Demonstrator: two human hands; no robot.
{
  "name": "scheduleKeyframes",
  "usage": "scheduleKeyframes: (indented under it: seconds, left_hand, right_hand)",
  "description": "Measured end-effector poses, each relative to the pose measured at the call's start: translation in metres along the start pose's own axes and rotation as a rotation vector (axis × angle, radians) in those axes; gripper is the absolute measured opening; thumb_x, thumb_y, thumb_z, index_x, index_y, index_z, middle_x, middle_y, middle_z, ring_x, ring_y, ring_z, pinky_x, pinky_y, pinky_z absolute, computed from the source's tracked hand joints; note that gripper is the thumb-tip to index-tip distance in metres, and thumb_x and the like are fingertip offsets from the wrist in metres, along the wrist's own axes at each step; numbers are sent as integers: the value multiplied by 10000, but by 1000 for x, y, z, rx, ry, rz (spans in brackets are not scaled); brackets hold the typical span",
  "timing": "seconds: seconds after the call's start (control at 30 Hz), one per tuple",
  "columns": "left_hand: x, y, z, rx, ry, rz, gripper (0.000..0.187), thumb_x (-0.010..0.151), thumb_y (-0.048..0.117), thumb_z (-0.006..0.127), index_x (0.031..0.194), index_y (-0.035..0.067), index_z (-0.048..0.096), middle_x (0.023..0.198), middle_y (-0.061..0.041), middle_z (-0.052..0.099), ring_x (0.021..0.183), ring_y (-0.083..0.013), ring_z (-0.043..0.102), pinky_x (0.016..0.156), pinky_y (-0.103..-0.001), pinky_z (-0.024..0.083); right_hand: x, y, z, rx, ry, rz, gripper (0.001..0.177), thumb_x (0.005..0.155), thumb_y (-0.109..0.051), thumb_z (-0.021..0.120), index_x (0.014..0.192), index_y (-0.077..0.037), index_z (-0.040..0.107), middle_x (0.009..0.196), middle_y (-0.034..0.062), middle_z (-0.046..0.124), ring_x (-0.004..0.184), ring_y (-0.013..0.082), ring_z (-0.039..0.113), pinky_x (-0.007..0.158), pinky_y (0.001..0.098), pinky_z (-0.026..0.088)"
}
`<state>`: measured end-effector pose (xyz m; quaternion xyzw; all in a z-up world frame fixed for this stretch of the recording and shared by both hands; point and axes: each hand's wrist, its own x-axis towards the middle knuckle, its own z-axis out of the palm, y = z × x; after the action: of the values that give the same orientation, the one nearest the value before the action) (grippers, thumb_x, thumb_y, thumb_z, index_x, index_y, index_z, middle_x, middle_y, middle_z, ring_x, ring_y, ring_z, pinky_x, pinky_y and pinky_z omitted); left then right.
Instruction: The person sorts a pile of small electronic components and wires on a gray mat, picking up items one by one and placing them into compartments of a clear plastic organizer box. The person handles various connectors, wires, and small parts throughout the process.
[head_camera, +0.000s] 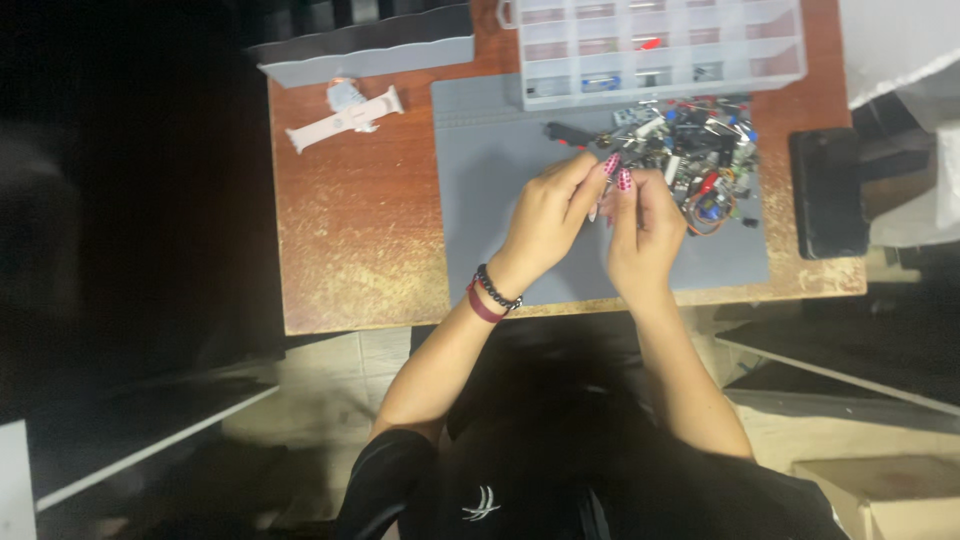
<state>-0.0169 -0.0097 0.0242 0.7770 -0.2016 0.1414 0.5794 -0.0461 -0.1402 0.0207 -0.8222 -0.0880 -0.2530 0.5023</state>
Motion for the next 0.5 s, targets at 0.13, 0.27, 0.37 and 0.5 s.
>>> scheduleKeyframes:
  seconds: [0.13, 0.27, 0.37, 0.5]
  left_hand:
    - [-1, -3, 8, -35, -22, 2, 274, 1061, 192, 508, 799, 116, 524, 618, -112, 563, 688, -342, 644, 647, -389, 533]
    - [-2, -3, 11, -124, -50, -33, 290, 1073, 180, 495, 795, 111, 536, 602, -83, 569, 649, -318, 634, 652, -376, 536]
    - [-1, -7, 12, -95, -27, -51, 300, 1080, 177, 492, 793, 110, 548, 590, -70, 579, 635, -303, 637, 651, -371, 538]
    - [5, -11, 11, -39, -5, -47, 303, 1080, 171, 500, 792, 102, 563, 589, -57, 598, 627, -281, 647, 637, -370, 542]
  right_hand:
    - [-2, 11, -1, 98, 42, 45, 246, 1117, -74, 533, 925, -12, 673, 659, 115, 647, 640, 238, 649, 689, 362, 531]
    - [-8, 29, 0, 317, 60, 166, 265, 1122, -87, 492, 917, -4, 638, 663, 92, 621, 642, 160, 603, 659, 309, 515]
    - [-7, 43, -1, 382, 80, 215, 255, 1130, -88, 448, 955, 3, 610, 705, 103, 618, 663, 160, 605, 634, 290, 511]
    - [4, 41, -5, 366, 63, 178, 221, 1123, -70, 410, 1063, 13, 606, 821, 151, 644, 762, 229, 641, 671, 316, 535]
